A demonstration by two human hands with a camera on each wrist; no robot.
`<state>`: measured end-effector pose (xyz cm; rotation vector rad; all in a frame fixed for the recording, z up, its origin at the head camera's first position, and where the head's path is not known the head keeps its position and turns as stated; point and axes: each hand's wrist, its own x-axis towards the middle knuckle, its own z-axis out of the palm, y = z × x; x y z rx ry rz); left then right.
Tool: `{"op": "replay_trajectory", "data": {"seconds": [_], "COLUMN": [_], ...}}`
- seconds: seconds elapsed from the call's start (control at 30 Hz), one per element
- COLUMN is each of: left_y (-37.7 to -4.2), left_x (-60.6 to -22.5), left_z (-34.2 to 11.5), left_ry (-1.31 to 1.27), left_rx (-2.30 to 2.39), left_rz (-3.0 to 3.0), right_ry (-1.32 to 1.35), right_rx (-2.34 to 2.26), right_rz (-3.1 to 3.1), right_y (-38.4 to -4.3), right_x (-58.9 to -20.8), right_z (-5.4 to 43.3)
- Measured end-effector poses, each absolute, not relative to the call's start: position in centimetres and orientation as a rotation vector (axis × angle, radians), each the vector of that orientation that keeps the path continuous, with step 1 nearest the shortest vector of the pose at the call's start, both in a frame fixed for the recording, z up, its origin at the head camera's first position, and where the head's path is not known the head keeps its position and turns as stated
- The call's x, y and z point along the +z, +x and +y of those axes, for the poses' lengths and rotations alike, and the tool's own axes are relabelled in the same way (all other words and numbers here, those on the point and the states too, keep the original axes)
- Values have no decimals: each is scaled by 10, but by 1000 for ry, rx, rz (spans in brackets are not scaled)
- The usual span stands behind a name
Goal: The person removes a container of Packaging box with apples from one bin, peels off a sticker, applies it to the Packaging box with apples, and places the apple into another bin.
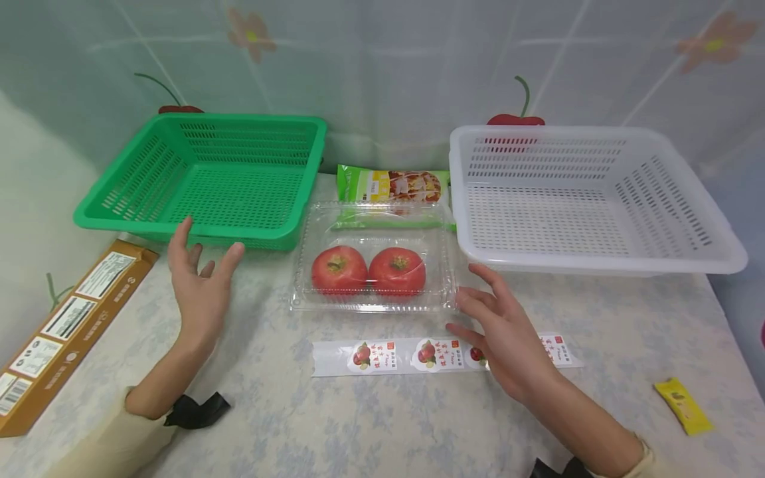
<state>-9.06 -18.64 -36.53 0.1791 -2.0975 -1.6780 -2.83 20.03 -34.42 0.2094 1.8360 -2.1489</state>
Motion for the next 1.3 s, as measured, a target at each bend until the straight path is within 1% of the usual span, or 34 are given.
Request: {"op": "replay_trajectory", "data": {"seconds": [0.17, 0.27, 0.37, 0.5, 0.57, 0.63, 0.9, 1.1, 1.3], "left_y": [-70, -58, -43, -21, -12, -7, -9, -18, -21], "left_x": [-359, -357, -359, -368, -371, -373, -381, -388, -389], "left_z": [-174, -166, -156, -144, -138, -133, -131, -134, -133], "left_ry": [143, 71, -79, -356, -468, -524, -601, -747, -779], "left_rx": [-1674, -1735, -1735, -1582, -1512, -1492, -1414, -1312, -1213], "left_rz": [-1970, -1937, -2033, -2373, -2528, -2641, -2922, -2969, -3026], "right_ry": [75, -23, -185, -445, -522, -577, -878, -890, -875], "right_rx": [-2325, -2316, -2208, -2039, -1961, -1897, -1519, -1363, -1265], "right_rz": [2005, 2163, 2299, 2419, 2472, 2501, 2421, 2309, 2322], "right_y": [-7, 2, 6, 7, 6, 5, -9, -26, -37], "right_x": [-345, -343, -341, -341, -342, -345, -357, -369, -382], "right_z": [201, 197, 190, 175, 168, 161, 140, 125, 114]}}
